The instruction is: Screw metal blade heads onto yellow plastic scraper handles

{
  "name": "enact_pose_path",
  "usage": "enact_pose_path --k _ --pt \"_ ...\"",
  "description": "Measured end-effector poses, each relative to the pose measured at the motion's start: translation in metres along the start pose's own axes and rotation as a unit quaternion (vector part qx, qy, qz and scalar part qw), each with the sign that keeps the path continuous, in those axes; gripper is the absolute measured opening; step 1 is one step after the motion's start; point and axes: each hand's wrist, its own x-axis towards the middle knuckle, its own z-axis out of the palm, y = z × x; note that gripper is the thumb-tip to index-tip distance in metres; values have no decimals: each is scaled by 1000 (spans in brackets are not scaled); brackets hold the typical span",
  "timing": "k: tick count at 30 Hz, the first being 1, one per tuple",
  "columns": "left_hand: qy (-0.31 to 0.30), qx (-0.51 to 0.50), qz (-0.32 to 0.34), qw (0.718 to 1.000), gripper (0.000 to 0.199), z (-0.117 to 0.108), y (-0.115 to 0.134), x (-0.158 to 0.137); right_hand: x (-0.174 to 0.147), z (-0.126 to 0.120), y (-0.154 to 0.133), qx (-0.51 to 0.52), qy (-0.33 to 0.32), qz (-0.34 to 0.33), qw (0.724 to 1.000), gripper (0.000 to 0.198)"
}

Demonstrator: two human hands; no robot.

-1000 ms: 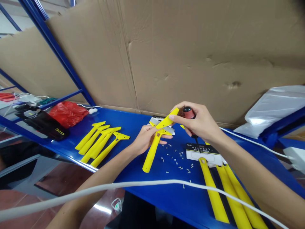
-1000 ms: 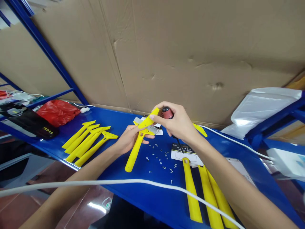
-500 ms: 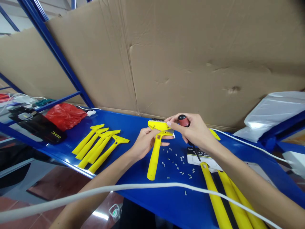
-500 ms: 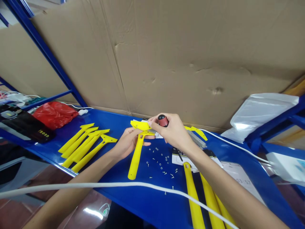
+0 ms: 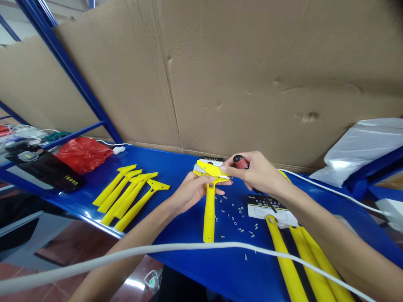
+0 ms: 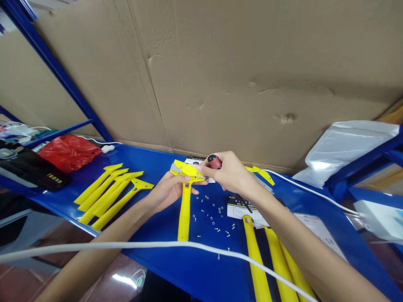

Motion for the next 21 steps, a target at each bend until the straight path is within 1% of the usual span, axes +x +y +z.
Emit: enact_pose_path --k 5,11,13,17,21 --pt "-5 -2 -22 1000 37 1 5 -1 1 -1 1 -12 0 5 1000 25" --pt "-16 -28 -32 999 33 0 3 0 3 -3 3 -20 2 -17 1000 23" --pt "-25 -33 -30 999 35 -1 2 0 3 -4 4 -16 -11 -18 1000 23" --pt "-45 -17 -44 998 37 -3 -1 0 3 -7 6 -16 -52 -21 998 29" --pt "-58 4 -59 997 41 -6 -6 1 2 -9 5 -11 -70 -30 997 29"
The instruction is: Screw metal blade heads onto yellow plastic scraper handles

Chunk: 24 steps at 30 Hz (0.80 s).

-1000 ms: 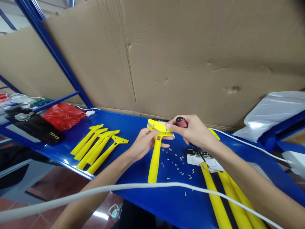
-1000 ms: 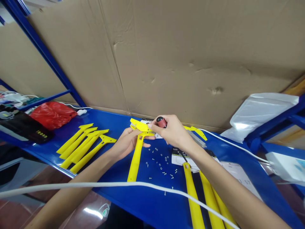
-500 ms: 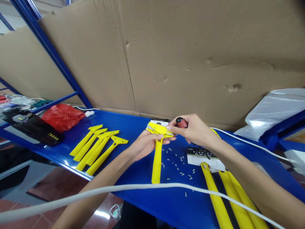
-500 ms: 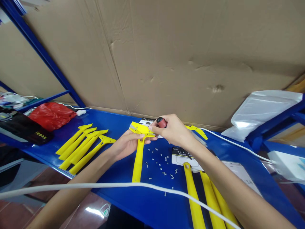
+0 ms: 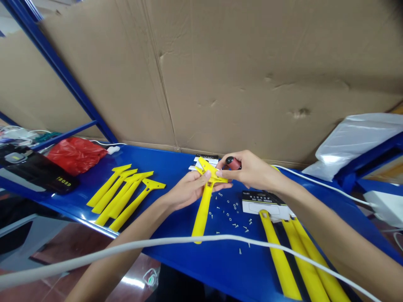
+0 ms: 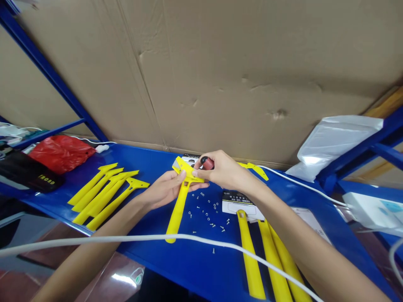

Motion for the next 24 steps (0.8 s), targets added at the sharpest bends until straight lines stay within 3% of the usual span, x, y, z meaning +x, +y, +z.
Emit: enact_pose_path --k 4,9,16,24 --pt "30 59 -19 998 51 -7 -5 4 0 0 -2 6 3 4 1000 31" --pt "80 146 9 986 65 -12 -5 7 1 2 -1 0 6 22 1000 25" --pt "78 207 37 975 56 -8 2 3 0 -1 0 -7 -3 34 999 28" --pt "50 185 20 981 45 -11 0 4 0 -1 3 6 -16 13 1000 42"
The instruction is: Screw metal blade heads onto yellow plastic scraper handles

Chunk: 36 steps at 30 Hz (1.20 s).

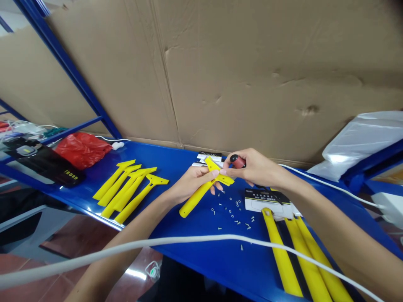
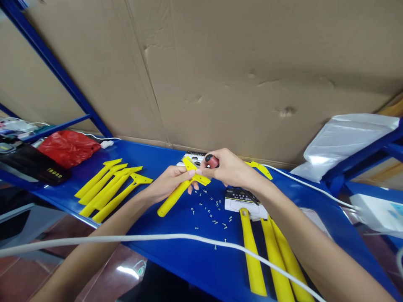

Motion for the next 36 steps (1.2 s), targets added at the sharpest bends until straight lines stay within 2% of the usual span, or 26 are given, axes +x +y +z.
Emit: enact_pose_path --k 8,13,19,26,36 --pt "-1 -71 -19 997 51 3 0 1 2 2 2 4 10 19 1000 50" --pt "2 -37 -28 999 48 4 3 -1 2 1 0 1 10 23 1000 50" --pt "0 -14 -28 1000 44 3 9 -6 1 0 4 25 -5 -4 1000 47" --pt "2 -21 -21 1000 45 5 12 -6 2 0 6 37 29 -3 999 40" --pt "-2 -2 -24 1000 49 3 5 -6 3 -2 5 33 -20 -13 999 44"
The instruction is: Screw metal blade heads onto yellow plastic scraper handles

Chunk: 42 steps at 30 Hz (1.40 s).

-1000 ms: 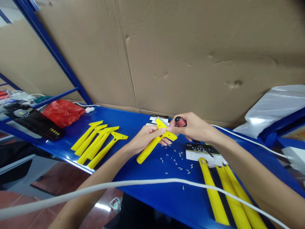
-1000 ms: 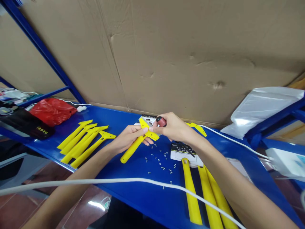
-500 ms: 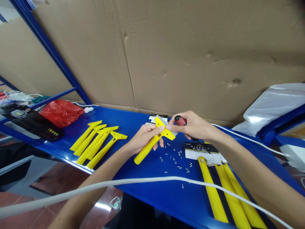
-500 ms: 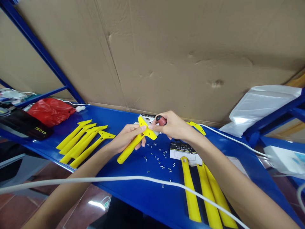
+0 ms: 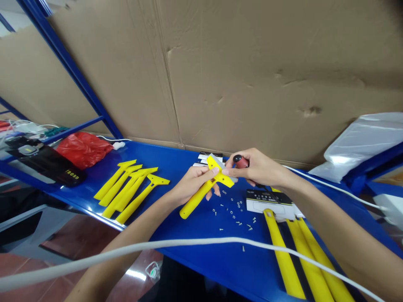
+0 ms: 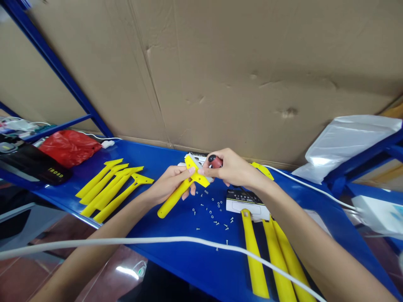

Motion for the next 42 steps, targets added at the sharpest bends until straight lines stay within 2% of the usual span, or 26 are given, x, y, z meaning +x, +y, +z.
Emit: enact_pose_path --k 5,13,22,30,42 --pt "-9 -10 11 1000 50 -2 -5 1 1 -3 2 -11 -19 -8 1000 43" --pt "-23 -48 11 999 57 4 1 2 0 -3 3 -17 -7 -19 1000 40" --pt "-6 9 22 1000 55 2 9 -4 2 -2 3 6 33 -15 999 33" --pt "4 9 29 1000 54 6 7 -4 2 -5 4 4 24 -27 999 40" --pt "4 0 44 999 49 3 -3 -2 -2 -9 3 -32 18 -50 998 36"
